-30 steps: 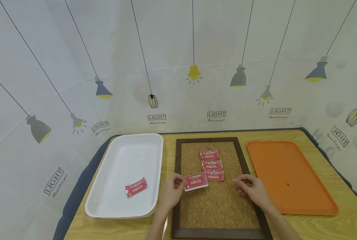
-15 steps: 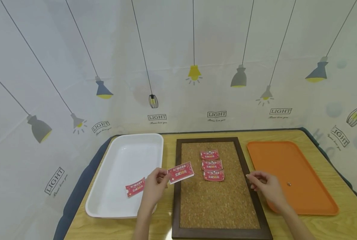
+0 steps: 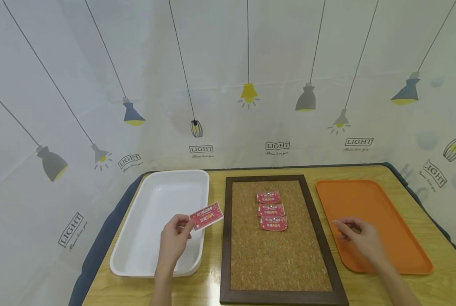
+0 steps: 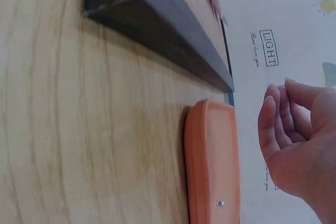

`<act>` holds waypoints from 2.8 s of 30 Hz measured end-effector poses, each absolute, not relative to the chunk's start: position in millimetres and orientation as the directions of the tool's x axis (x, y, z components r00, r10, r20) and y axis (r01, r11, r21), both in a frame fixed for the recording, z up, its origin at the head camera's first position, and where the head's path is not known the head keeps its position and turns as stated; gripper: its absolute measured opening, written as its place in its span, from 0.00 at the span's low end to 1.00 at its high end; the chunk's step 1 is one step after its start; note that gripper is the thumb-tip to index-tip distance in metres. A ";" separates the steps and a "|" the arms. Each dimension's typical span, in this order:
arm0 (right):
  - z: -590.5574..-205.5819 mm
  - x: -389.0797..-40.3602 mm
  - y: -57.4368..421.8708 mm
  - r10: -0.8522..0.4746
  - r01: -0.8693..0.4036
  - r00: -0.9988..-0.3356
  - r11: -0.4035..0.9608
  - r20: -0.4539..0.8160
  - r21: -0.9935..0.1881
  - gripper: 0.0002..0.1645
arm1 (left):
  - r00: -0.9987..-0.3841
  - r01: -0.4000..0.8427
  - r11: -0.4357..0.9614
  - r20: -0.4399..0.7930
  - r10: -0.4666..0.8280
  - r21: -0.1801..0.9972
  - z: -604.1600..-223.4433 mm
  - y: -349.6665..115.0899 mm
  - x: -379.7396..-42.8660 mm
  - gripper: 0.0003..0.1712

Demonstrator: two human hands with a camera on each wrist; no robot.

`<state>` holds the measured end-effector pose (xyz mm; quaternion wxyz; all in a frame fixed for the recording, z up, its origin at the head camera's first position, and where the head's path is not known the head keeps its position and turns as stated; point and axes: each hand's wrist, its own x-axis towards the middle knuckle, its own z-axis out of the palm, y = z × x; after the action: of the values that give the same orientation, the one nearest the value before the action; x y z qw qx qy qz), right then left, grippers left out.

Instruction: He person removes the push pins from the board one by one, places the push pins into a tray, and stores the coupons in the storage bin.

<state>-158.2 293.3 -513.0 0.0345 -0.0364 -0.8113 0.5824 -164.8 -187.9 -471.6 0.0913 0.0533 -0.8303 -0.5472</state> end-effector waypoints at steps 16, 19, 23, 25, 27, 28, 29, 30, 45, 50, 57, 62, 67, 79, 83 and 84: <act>-527.5 -152.2 329.3 0.156 0.066 -0.988 0.364 -0.009 -0.929 0.27 | -0.950 -0.155 0.478 0.002 -0.313 0.865 -487.4 -231.7 -166.5 0.15; -529.3 -151.0 334.9 0.171 0.070 -0.985 0.382 -0.004 -0.922 0.26 | -0.946 -0.174 0.489 -0.007 -0.324 0.855 -491.0 -237.7 -166.9 0.15; -531.6 -148.9 344.1 0.197 0.109 -0.980 0.363 -0.038 -0.925 0.25 | -0.942 -0.190 0.504 -0.010 -0.337 0.842 -495.6 -244.9 -168.4 0.15; -533.3 -147.5 349.6 0.212 0.136 -0.975 0.360 -0.061 -0.923 0.26 | -0.941 -0.191 0.506 -0.012 -0.337 0.841 -497.7 -248.6 -169.5 0.15; -534.8 -146.1 354.8 0.229 0.157 -0.971 0.360 -0.076 -0.920 0.27 | -0.940 -0.195 0.507 -0.013 -0.340 0.839 -499.8 -252.1 -170.2 0.15; -535.5 -145.4 357.4 0.239 0.171 -0.967 0.366 -0.085 -0.915 0.29 | -0.940 -0.196 0.506 -0.013 -0.342 0.840 -500.9 -253.7 -170.5 0.15; -536.2 -144.8 359.7 0.246 0.180 -0.965 0.373 -0.090 -0.910 0.30 | -0.940 -0.196 0.503 -0.014 -0.342 0.842 -502.1 -255.3 -171.1 0.15; -536.9 -144.1 361.6 0.253 0.189 -0.963 0.374 -0.096 -0.908 0.31 | -0.940 -0.196 0.504 -0.015 -0.341 0.841 -502.9 -256.5 -171.4 0.16; -548.7 -139.1 375.3 0.274 0.188 -0.962 0.691 0.012 -0.698 0.32 | -0.938 -0.227 0.526 -0.039 -0.344 0.819 -510.4 -269.6 -177.0 0.16; -553.8 -140.3 371.5 0.262 0.179 -0.965 0.701 0.016 -0.690 0.31 | -0.941 -0.238 0.519 -0.062 -0.332 0.821 -510.2 -271.7 -178.1 0.16; -553.0 -142.5 368.2 0.237 0.206 -0.970 0.712 -0.047 -0.671 0.33 | -0.942 -0.268 0.513 -0.111 -0.317 0.815 -511.3 -275.3 -180.1 0.17; -550.6 -143.9 368.6 0.212 0.204 -0.975 0.725 -0.069 -0.658 0.33 | -0.939 -0.292 0.504 -0.143 -0.313 0.813 -512.6 -277.6 -181.0 0.17; -551.5 -146.7 370.0 0.182 0.185 -0.981 0.748 -0.071 -0.638 0.32 | -0.940 -0.299 0.522 -0.152 -0.306 0.798 -511.9 -280.6 -181.1 0.16; -552.3 -147.9 370.4 0.168 0.172 -0.984 0.753 -0.067 -0.635 0.30 | -0.927 -0.348 0.501 -0.210 -0.312 0.793 -509.8 -283.3 -177.2 0.17; -553.5 -147.3 370.9 0.172 0.169 -0.983 0.755 -0.058 -0.634 0.29 | -0.928 -0.345 0.511 -0.204 -0.312 0.787 -510.5 -283.4 -177.6 0.17; -553.8 -147.2 371.2 0.173 0.169 -0.983 0.754 -0.056 -0.635 0.29 | -0.928 -0.346 0.516 -0.203 -0.314 0.784 -511.1 -283.7 -178.0 0.17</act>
<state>-147.2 371.2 -553.8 0.0032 -0.0914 -0.9365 0.3387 -178.0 -283.7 -511.1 -0.0176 0.1893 -0.8705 -0.4540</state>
